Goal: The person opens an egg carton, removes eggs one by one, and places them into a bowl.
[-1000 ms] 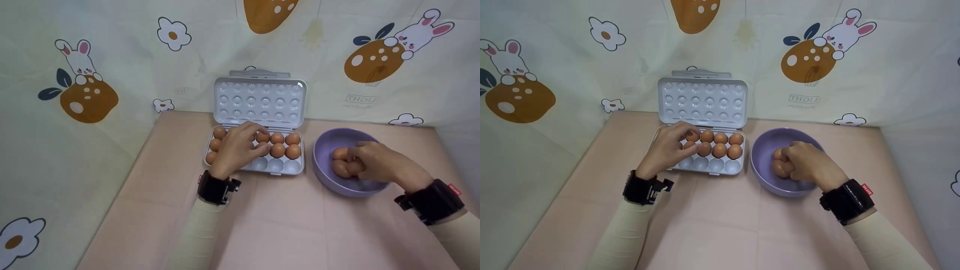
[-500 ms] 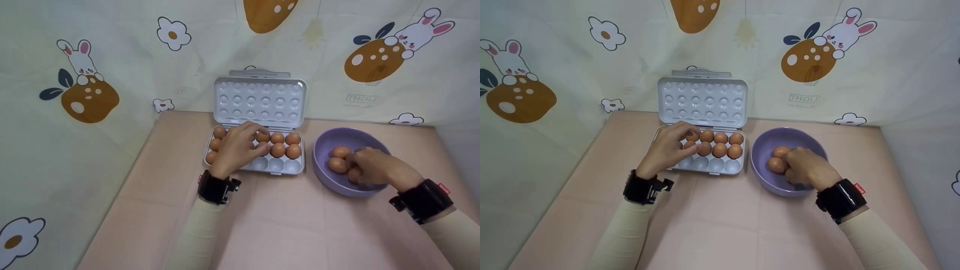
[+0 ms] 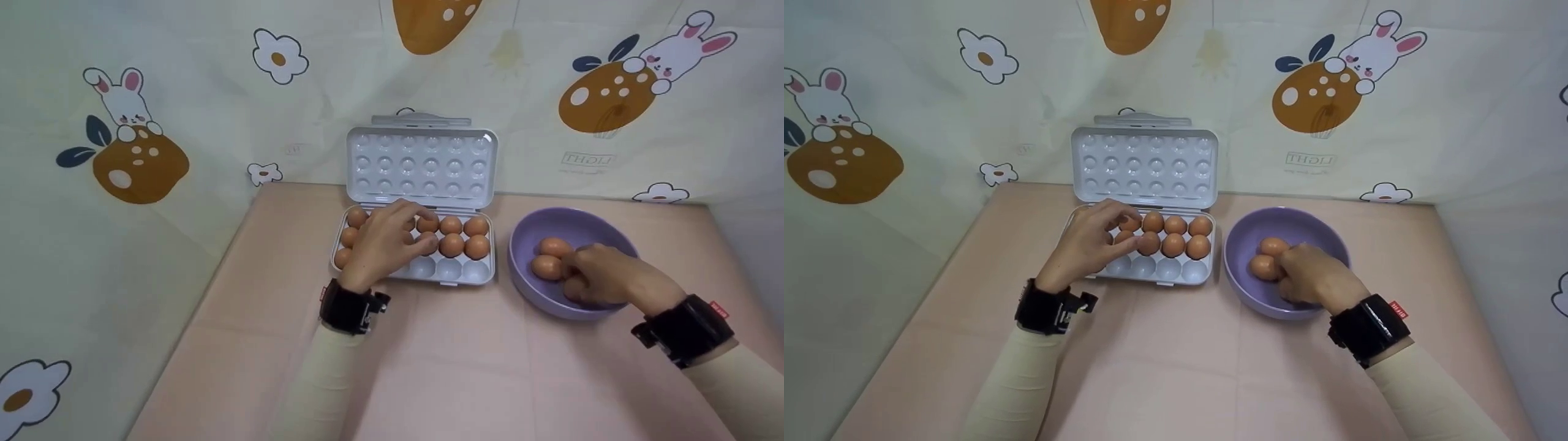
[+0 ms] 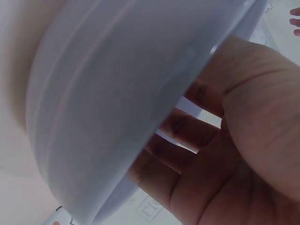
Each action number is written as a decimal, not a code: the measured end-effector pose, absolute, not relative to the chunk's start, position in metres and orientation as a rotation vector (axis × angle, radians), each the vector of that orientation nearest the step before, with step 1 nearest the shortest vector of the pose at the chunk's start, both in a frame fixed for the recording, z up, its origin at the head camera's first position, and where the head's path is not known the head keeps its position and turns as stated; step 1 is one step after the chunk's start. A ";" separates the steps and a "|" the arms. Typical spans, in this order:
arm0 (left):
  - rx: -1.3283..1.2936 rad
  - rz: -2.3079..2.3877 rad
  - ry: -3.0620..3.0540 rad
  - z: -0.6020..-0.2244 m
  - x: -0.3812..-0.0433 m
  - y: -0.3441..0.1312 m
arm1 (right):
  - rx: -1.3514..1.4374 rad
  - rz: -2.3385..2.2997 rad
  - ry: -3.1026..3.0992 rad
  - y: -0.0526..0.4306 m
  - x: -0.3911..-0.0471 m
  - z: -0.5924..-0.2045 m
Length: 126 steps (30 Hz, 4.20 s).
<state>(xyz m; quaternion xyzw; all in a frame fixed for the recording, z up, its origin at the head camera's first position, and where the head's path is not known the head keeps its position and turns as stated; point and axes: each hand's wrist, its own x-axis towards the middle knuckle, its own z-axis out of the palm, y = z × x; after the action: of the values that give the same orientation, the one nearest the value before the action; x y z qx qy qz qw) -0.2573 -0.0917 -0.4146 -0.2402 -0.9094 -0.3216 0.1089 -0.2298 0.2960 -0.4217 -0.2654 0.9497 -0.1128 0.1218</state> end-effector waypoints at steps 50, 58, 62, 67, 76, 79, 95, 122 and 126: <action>-0.416 -0.509 -3.069 -0.441 -0.269 -0.129 | -1.099 -0.854 3.158 0.226 -0.199 -0.398; -0.473 -0.421 -3.009 -0.445 -0.266 -0.128 | -1.040 -0.836 3.127 0.216 -0.197 -0.404; -0.495 -0.390 -2.969 -0.448 -0.267 -0.126 | -1.090 -0.853 3.101 0.214 -0.198 -0.406; -0.480 -0.378 -2.941 -0.449 -0.267 -0.125 | -1.125 -0.846 3.078 0.209 -0.198 -0.408; -0.486 -0.465 -2.937 -0.451 -0.266 -0.127 | -1.145 -0.841 3.054 0.205 -0.196 -0.410; -0.485 -0.543 -2.957 -0.448 -0.265 -0.130 | -1.146 -0.857 3.051 0.204 -0.196 -0.410; -0.628 -1.075 -2.785 -0.411 -0.250 -0.103 | -1.279 -0.949 3.070 0.201 -0.197 -0.408; -1.034 -1.681 -2.419 -0.405 -0.230 -0.044 | -1.470 -1.210 3.080 0.182 -0.199 -0.407; -1.059 -1.677 -2.417 -0.408 -0.231 -0.041 | -1.451 -1.210 3.098 0.181 -0.198 -0.409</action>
<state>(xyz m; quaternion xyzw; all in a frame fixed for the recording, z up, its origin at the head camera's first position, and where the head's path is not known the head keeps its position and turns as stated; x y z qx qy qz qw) -0.2310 -0.0408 -0.4075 -0.3387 -0.7731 -0.5363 0.0073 -0.1984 0.1814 -0.4094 -0.3881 0.8286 -0.3237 -0.2409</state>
